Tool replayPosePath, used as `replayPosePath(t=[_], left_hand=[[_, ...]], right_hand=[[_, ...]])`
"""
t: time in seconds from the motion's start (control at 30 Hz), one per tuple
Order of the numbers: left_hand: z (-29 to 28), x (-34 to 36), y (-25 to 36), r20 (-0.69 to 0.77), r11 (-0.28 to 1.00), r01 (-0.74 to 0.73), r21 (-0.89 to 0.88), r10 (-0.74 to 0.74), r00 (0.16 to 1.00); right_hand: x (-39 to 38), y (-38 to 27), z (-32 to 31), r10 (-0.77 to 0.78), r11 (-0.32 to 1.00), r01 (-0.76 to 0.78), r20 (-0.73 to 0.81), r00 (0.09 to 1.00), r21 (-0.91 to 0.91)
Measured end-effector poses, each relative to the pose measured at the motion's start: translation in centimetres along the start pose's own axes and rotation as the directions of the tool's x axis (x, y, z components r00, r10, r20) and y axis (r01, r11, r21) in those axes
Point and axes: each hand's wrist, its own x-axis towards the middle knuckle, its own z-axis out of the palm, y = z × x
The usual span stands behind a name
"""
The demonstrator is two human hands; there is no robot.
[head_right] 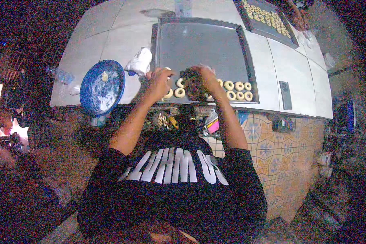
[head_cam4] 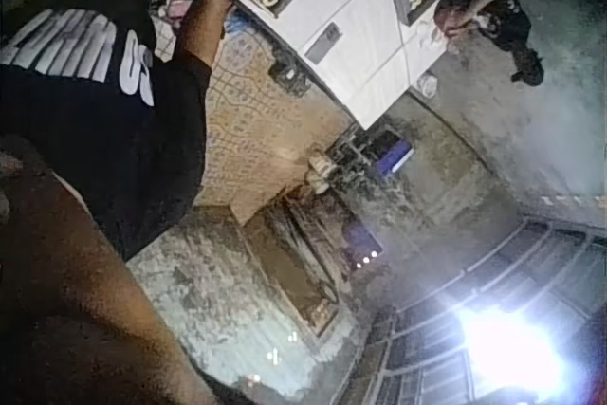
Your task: The person coats their hands with flour from a bowl, shapes a piece of dough into a ring by hand, and places it onto a metal tray.
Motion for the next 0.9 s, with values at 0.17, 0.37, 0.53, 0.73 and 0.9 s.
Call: replayPosePath(t=[0.17, 0.37, 0.53, 0.73, 0.9], left_hand=[[1.3, 0.2, -0.3, -0.007, 0.996, -0.073, 0.047, 0.073, 0.997], [-0.2, 1.4, 1.6, 0.177, 0.980, -0.027, 0.199, -0.009, 0.984], [1.3, 1.9, 0.5, 0.206, 0.973, -0.058, 0.223, 0.011, 0.978], [2.5, 1.1, -0.1, 0.079, 0.939, -0.114, 0.324, 0.093, 0.993], [2.0, 0.6, -0.2, 0.036, 0.943, -0.123, 0.311, 0.117, 0.992]], right_hand=[[-0.3, -0.9, 0.1, 0.098, 0.994, -0.091, 0.162, 0.982, -0.053], [0.2, -1.5, 1.3, 0.104, 0.964, -0.025, 0.289, 0.952, -0.265], [1.1, -2.1, 1.8, 0.130, 0.952, -0.012, 0.371, 0.920, -0.306], [1.8, -3.1, 0.9, 0.075, 0.925, 0.137, 0.523, 0.849, -0.354], [2.4, -2.3, 2.0, -0.030, 0.930, 0.202, 0.483, 0.875, -0.307]])
